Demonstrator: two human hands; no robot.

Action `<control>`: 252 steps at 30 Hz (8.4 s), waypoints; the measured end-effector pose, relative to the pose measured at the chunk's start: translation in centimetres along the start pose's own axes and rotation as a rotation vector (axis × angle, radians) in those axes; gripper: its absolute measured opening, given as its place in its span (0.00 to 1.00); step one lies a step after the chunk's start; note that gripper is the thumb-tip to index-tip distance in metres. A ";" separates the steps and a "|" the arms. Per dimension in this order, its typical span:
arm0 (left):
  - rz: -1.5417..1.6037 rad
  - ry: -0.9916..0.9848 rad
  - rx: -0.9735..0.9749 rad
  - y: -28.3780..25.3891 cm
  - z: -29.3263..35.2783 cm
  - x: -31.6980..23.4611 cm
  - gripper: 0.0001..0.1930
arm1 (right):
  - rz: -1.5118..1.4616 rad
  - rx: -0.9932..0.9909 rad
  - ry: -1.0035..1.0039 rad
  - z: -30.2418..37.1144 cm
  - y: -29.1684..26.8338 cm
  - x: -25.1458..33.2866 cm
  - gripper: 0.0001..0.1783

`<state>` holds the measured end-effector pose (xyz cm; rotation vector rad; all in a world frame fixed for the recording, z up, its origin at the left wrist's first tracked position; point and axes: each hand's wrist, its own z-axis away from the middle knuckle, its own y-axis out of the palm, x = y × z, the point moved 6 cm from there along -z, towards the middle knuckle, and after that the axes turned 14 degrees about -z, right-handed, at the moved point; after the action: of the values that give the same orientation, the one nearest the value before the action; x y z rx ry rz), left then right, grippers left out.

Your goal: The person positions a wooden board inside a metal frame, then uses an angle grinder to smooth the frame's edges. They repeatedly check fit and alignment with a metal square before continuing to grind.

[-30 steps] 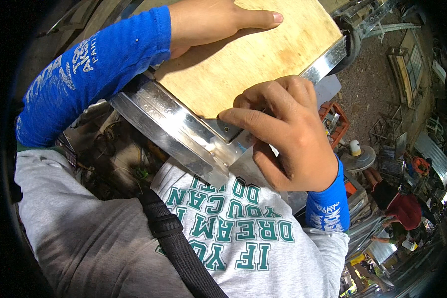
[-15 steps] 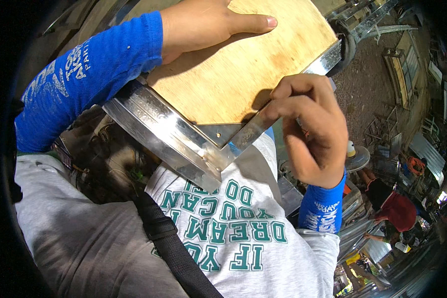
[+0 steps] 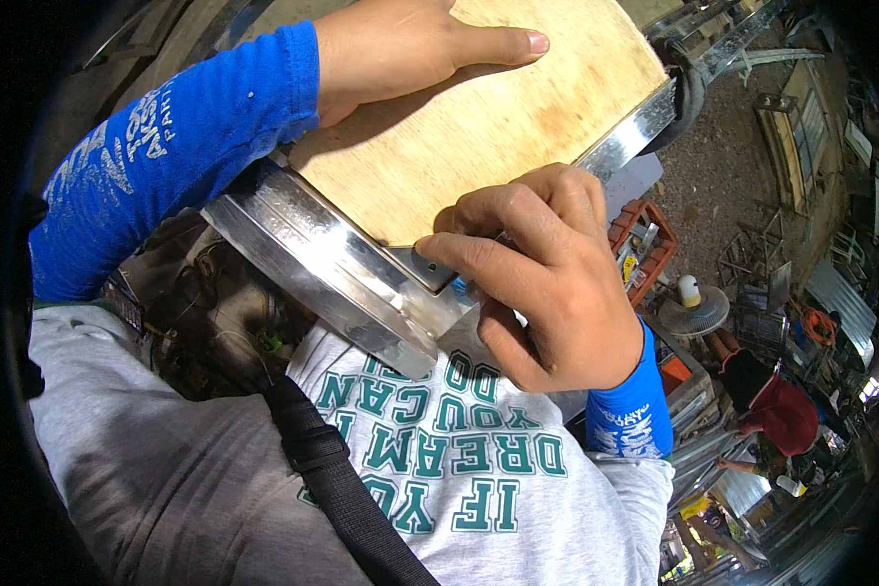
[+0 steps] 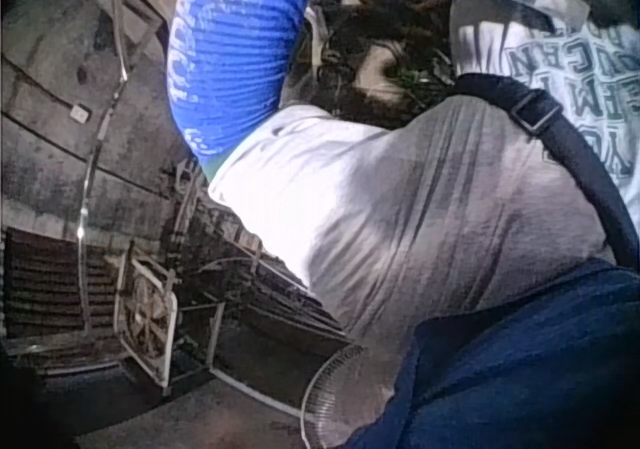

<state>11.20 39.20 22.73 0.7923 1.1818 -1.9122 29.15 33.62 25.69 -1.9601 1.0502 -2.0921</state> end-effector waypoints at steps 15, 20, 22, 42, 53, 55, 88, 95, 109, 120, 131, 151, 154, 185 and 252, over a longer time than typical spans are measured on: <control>0.095 0.031 0.023 0.2 0.3 -0.2 0.29 | -0.050 -0.057 0.016 0.4 -0.1 -0.2 0.33; 0.087 -0.020 0.049 0.2 0.4 -0.4 0.28 | -0.069 -0.058 -0.011 0.3 -0.2 -0.3 0.31; 0.077 -0.028 0.060 0.1 0.3 -0.5 0.28 | -0.078 -0.064 -0.008 0.2 -0.3 -0.5 0.30; 0.128 -0.042 0.054 0.3 0.5 -0.3 0.29 | -0.096 -0.145 0.018 -0.8 -0.1 -0.5 0.14; 0.072 0.036 0.030 -0.1 0.5 0.1 0.30 | -0.083 -0.143 -0.049 -0.9 0.1 -0.6 0.12; 0.115 0.026 0.038 0.1 0.5 0.3 0.30 | -0.082 -0.144 -0.057 -0.9 0.2 -0.6 0.12; -0.922 -0.057 -0.187 -3.2 -5.5 6.6 0.33 | -0.955 -0.556 -0.273 2.6 -2.5 -5.5 0.17; -1.006 -0.040 -0.137 -3.6 -9.9 11.0 0.22 | -0.929 -0.325 -0.042 6.8 -0.2 -7.1 0.17; 0.121 0.477 -1.617 -4.0 24.2 9.0 0.18 | -0.449 0.263 0.221 -0.4 10.3 -18.1 0.15; 0.123 -0.679 -1.172 27.1 25.9 15.5 0.20 | -0.494 0.895 0.080 -1.8 18.2 -16.9 0.11; 0.474 -0.952 -1.482 36.3 27.7 13.7 0.14 | -0.736 0.991 -0.299 0.8 26.5 -5.1 0.08; 0.655 -0.425 -1.413 29.9 35.8 24.3 0.08 | -0.269 0.787 0.249 7.0 30.4 -17.3 0.26; 0.553 -0.297 -1.288 26.9 33.6 25.3 0.10 | -0.129 0.664 0.284 9.6 27.0 -19.0 0.26; 0.116 -0.071 -0.889 26.8 -3.8 2.2 0.08 | -0.253 -0.341 0.825 13.2 -13.3 -71.1 0.15; 0.006 0.322 -0.943 15.9 -7.2 -4.6 0.09 | -0.848 -1.063 0.034 23.3 -39.3 -42.3 0.54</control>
<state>27.85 42.25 16.38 0.5585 2.0232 -1.0080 72.60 75.06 9.21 -3.3431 1.8311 -2.0283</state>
